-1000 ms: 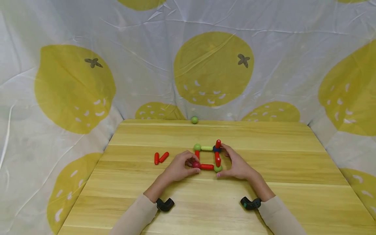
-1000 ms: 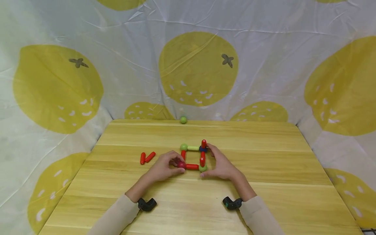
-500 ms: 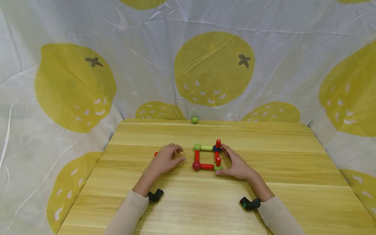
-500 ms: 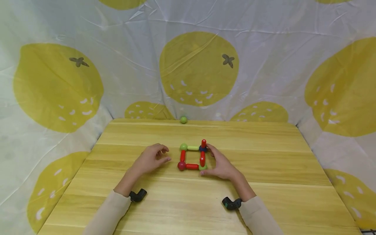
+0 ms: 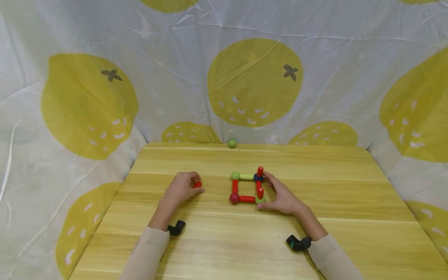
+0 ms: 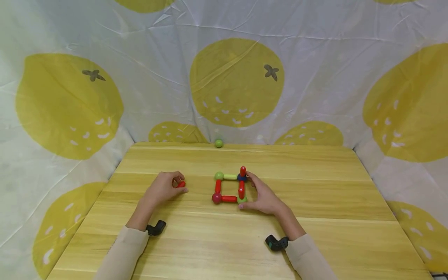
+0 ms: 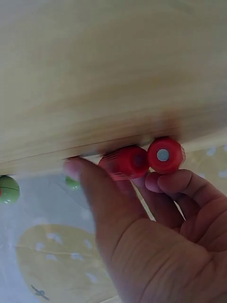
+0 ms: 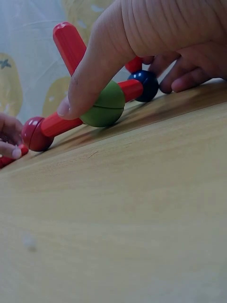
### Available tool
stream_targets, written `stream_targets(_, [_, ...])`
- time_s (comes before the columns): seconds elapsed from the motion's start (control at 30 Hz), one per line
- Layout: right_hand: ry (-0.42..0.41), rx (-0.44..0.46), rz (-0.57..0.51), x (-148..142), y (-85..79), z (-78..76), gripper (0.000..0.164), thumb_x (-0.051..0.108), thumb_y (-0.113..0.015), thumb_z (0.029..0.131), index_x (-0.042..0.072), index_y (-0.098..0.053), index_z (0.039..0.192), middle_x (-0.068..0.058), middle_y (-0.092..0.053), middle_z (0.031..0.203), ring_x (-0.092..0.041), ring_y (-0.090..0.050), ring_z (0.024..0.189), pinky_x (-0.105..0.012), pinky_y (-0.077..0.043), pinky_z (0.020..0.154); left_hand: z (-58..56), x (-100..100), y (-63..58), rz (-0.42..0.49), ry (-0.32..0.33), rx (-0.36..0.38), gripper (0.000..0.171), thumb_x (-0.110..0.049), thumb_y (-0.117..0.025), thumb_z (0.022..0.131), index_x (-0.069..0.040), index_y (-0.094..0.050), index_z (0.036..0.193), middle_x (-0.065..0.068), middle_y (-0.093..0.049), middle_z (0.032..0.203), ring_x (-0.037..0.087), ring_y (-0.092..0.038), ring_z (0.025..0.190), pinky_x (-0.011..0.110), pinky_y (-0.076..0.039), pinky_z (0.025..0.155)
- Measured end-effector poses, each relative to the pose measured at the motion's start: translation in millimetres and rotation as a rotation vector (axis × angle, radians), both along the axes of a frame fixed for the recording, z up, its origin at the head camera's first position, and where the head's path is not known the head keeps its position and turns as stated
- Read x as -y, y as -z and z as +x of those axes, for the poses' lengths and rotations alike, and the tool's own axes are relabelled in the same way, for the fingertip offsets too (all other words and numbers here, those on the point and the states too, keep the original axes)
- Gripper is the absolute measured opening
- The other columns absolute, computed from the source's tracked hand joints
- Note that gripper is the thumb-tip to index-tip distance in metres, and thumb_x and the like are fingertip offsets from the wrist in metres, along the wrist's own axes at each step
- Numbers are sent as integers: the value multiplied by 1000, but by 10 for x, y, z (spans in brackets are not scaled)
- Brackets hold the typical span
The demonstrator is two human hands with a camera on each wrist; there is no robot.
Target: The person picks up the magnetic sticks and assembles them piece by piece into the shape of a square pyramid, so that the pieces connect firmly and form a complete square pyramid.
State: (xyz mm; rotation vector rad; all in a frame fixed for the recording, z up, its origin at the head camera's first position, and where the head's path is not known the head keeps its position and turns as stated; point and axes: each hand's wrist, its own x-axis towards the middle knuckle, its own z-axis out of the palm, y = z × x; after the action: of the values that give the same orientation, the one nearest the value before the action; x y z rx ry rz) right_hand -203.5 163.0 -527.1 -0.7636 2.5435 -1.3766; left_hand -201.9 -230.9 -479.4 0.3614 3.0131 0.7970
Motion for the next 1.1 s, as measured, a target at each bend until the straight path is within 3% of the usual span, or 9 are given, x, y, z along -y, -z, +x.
stream_targets(0.2, [0, -3, 1, -1, 1, -1, 119, 41, -96, 71, 15, -24, 163, -9, -43, 161, -29, -43, 148, -48, -35, 121, -49, 12, 37, 69, -11, -29, 27, -26, -88, 83, -11, -76, 103, -2, -75, 87, 10, -58, 69, 28, -51, 65])
stream_targets(0.37, [0, 1, -4, -2, 12, 1, 119, 41, -96, 71, 16, -25, 163, -9, -43, 161, -28, -42, 148, -47, -35, 122, -54, -74, 31, 206, 11, -32, 19, -28, -86, 86, -21, -80, 102, -8, -77, 89, 12, -58, 68, 26, -50, 63])
stream_targets(0.53, [1, 8, -7, -4, 18, -1, 119, 41, -95, 71, 16, -24, 164, -8, -42, 161, -28, -42, 149, -48, -34, 122, -22, -249, 30, 447, 76, 71, 17, -29, -83, 89, -26, -79, 105, -8, -77, 98, 14, -69, 85, 25, -60, 77])
stream_targets(0.73, [-3, 6, -9, -4, 14, -4, 119, 41, -95, 71, 16, -24, 163, -9, -42, 161, -28, -42, 149, -47, -35, 122, 30, -463, 60, 711, 170, 214, 24, -20, -80, 91, -13, -76, 113, 7, -75, 110, 22, -73, 102, 30, -62, 84])
stream_targets(0.83, [-4, 10, -12, -7, 19, -7, 119, 40, -96, 71, 16, -24, 164, -9, -42, 161, -28, -41, 149, -47, -34, 122, 53, -554, 64, 755, 211, 241, 25, -15, -79, 92, -10, -75, 116, 9, -74, 114, 23, -71, 109, 29, -61, 88])
stream_targets(1.1, [2, 15, -5, -10, 22, -12, 120, 41, -96, 71, 16, -24, 164, -9, -43, 160, -28, -43, 148, -47, -34, 122, 84, -737, 143, 751, 286, 281, 27, -14, -71, 98, -13, -73, 124, 7, -70, 128, 21, -66, 120, 27, -57, 95])
